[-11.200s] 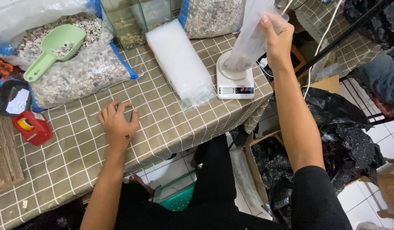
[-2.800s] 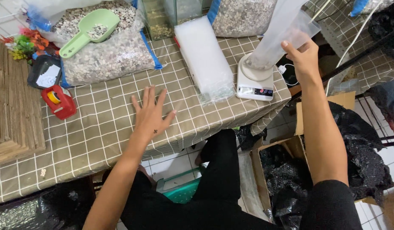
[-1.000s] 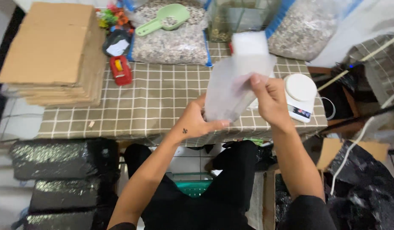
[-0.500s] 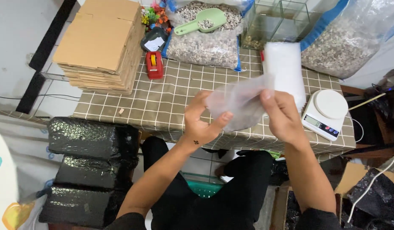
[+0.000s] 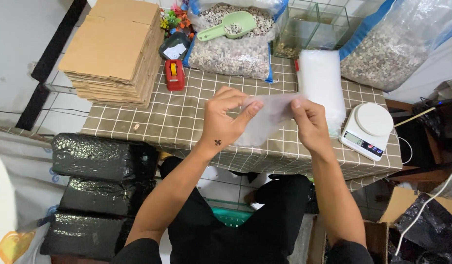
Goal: The person scoops aquarium gravel from a large bag into a small plastic pouch, weighs it on a digital scale, and seals the pouch by hand.
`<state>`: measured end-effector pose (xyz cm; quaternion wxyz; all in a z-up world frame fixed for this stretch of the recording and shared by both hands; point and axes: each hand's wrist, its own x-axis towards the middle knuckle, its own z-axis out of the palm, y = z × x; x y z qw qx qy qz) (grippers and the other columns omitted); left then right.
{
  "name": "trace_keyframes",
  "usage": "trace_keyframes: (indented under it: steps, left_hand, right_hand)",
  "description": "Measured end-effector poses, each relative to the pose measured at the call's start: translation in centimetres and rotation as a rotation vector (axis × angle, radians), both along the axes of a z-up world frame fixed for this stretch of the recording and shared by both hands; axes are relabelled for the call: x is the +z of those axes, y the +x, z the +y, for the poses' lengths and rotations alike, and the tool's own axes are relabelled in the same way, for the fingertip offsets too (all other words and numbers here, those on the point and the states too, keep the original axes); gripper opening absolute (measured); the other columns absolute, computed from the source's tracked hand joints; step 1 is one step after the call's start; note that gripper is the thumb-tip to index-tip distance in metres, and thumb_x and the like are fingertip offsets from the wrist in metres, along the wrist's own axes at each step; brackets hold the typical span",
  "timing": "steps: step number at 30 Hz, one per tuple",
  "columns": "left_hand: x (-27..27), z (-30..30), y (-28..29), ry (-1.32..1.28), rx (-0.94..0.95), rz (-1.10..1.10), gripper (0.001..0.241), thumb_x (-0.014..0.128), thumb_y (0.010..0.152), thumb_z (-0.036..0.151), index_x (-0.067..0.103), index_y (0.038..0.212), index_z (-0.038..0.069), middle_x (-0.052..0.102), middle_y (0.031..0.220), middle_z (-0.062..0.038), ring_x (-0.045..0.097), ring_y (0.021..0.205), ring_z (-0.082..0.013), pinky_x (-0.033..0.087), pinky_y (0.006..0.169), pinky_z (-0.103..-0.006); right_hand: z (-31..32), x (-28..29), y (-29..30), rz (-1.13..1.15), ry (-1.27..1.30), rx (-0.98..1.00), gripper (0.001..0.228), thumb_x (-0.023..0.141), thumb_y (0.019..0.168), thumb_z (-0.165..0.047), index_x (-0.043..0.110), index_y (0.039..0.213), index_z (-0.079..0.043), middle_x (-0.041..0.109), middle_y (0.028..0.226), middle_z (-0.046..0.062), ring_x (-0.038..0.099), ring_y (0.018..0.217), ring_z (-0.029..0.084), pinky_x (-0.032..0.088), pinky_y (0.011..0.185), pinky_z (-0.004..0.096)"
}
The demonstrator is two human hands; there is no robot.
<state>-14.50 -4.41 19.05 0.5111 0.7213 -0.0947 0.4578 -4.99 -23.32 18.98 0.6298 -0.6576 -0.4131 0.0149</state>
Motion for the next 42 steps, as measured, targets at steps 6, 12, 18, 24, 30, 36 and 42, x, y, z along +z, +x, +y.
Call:
trace_keyframes:
  steps: [6, 12, 18, 24, 30, 36, 42]
  left_hand:
    - [-1.7, 0.9, 1.2, -0.003, 0.056, 0.01, 0.012, 0.084, 0.088, 0.02, 0.079, 0.085, 0.01, 0.075, 0.08, -0.008, 0.07, 0.079, -0.0249, 0.053, 0.079, -0.0364]
    - [-1.3, 2.2, 1.3, -0.032, 0.014, 0.021, 0.007, 0.083, 0.092, 0.021, 0.081, 0.09, 0.014, 0.076, 0.082, -0.003, 0.067, 0.081, -0.0171, 0.05, 0.084, -0.0328]
    - [-0.4, 2.8, 1.6, -0.064, -0.009, 0.008, 0.007, 0.085, 0.089, 0.018, 0.081, 0.088, 0.013, 0.076, 0.081, -0.005, 0.069, 0.081, -0.0199, 0.052, 0.083, -0.0321]
    - [-3.3, 3.6, 1.7, -0.202, -0.301, 0.055, 0.087, 0.087, 0.08, 0.059, 0.057, 0.143, 0.009, 0.07, 0.124, -0.01, 0.059, 0.117, -0.0156, 0.046, 0.108, -0.0353]
    - [-14.4, 1.7, 3.3, -0.155, -0.553, 0.437, 0.105, 0.102, 0.061, 0.039, 0.051, 0.144, -0.002, 0.064, 0.131, -0.023, 0.058, 0.126, -0.0357, 0.038, 0.113, -0.056]
    - [-8.1, -1.3, 2.8, -0.232, -0.386, 0.174, 0.021, 0.076, 0.093, 0.03, 0.073, 0.089, 0.009, 0.07, 0.082, -0.005, 0.066, 0.083, -0.0165, 0.052, 0.088, -0.0374]
    - [-2.1, -1.1, 2.3, -0.192, -0.21, 0.067, 0.021, 0.079, 0.091, 0.024, 0.072, 0.076, 0.012, 0.068, 0.068, 0.0, 0.058, 0.07, -0.0083, 0.053, 0.077, -0.0297]
  right_hand:
    - [0.6, -2.7, 1.8, 0.024, 0.06, -0.108, 0.016, 0.079, 0.091, 0.002, 0.074, 0.105, 0.003, 0.073, 0.08, 0.011, 0.061, 0.08, 0.007, 0.053, 0.071, 0.023]
    - [1.9, -2.3, 2.1, -0.052, 0.171, -0.153, 0.007, 0.073, 0.099, 0.002, 0.077, 0.105, 0.001, 0.073, 0.087, 0.01, 0.058, 0.086, 0.009, 0.054, 0.08, 0.03]
    - [2.1, -6.4, 4.1, -0.01, 0.168, -0.09, 0.007, 0.072, 0.098, 0.002, 0.077, 0.093, 0.001, 0.07, 0.081, 0.009, 0.058, 0.083, 0.01, 0.053, 0.073, 0.03]
    - [2.0, -2.4, 1.5, -0.065, 0.185, -0.102, 0.014, 0.073, 0.099, 0.0, 0.077, 0.086, -0.001, 0.068, 0.077, 0.011, 0.057, 0.075, 0.012, 0.052, 0.072, 0.031]
    - [1.0, 2.2, 0.2, -0.143, 0.177, -0.14, 0.014, 0.072, 0.102, 0.002, 0.074, 0.088, 0.003, 0.065, 0.078, 0.015, 0.057, 0.075, 0.016, 0.052, 0.074, 0.034]
    - [-1.3, 1.3, 2.7, -0.219, 0.217, -0.207, 0.017, 0.069, 0.106, 0.002, 0.073, 0.089, 0.004, 0.061, 0.078, 0.012, 0.05, 0.075, 0.014, 0.049, 0.074, 0.032]
    - [-0.6, 1.7, 1.8, -0.198, 0.256, -0.247, 0.017, 0.072, 0.105, -0.004, 0.073, 0.089, 0.002, 0.063, 0.078, 0.01, 0.05, 0.08, 0.012, 0.051, 0.078, 0.032]
